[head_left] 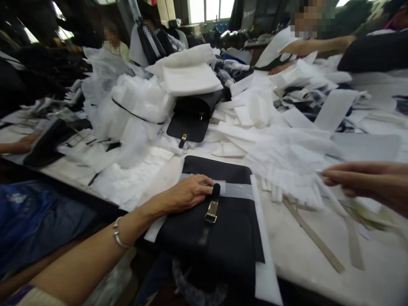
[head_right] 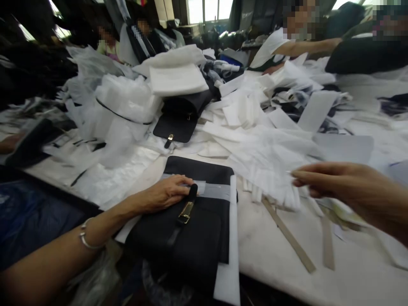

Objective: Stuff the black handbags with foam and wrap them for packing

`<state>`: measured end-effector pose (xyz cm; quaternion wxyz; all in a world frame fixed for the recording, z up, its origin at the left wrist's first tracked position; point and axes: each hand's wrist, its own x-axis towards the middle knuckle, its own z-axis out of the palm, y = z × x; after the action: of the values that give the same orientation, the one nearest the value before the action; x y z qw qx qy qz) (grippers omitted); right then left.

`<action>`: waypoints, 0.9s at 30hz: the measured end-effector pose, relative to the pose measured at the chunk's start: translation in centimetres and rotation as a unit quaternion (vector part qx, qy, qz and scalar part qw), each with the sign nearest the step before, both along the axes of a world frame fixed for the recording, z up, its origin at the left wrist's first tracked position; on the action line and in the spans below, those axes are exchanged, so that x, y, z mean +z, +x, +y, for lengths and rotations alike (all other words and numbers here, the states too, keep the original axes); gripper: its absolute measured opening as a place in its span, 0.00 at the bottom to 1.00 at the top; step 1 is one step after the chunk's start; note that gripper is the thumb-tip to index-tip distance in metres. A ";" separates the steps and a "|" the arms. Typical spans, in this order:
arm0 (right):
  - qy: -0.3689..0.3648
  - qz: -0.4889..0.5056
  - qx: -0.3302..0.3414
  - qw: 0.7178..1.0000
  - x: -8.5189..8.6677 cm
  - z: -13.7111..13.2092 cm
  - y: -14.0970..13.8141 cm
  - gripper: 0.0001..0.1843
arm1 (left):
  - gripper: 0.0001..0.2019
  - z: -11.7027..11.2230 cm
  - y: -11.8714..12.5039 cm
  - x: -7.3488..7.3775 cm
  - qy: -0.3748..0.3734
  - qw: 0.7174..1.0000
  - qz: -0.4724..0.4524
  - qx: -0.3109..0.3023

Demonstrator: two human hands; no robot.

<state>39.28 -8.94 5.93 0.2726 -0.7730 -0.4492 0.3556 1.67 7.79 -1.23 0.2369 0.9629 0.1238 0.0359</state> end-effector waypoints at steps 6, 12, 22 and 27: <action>-0.117 0.055 0.161 0.978 -0.4 10.0 -13.5 0.29 | 0.16 0.0 0.0 0.1 0.025 1.000 -0.003 -0.014; -0.184 0.056 0.222 0.956 -4.2 13.1 -16.4 0.13 | 0.13 0.1 0.0 0.1 0.028 0.999 -0.007 -0.022; -0.283 -0.126 0.292 0.905 -2.9 14.1 -18.6 0.05 | 0.12 -0.1 0.0 0.1 0.041 0.999 -0.003 -0.027; -0.290 -0.195 0.318 0.881 -2.5 14.1 -19.4 0.08 | 0.12 -0.3 0.1 -0.1 0.049 0.999 -0.006 -0.013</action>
<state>19.89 5.12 3.45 -0.1845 -0.6865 -0.5921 0.3797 1.77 7.45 -1.31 0.1904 0.9747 0.1077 0.0447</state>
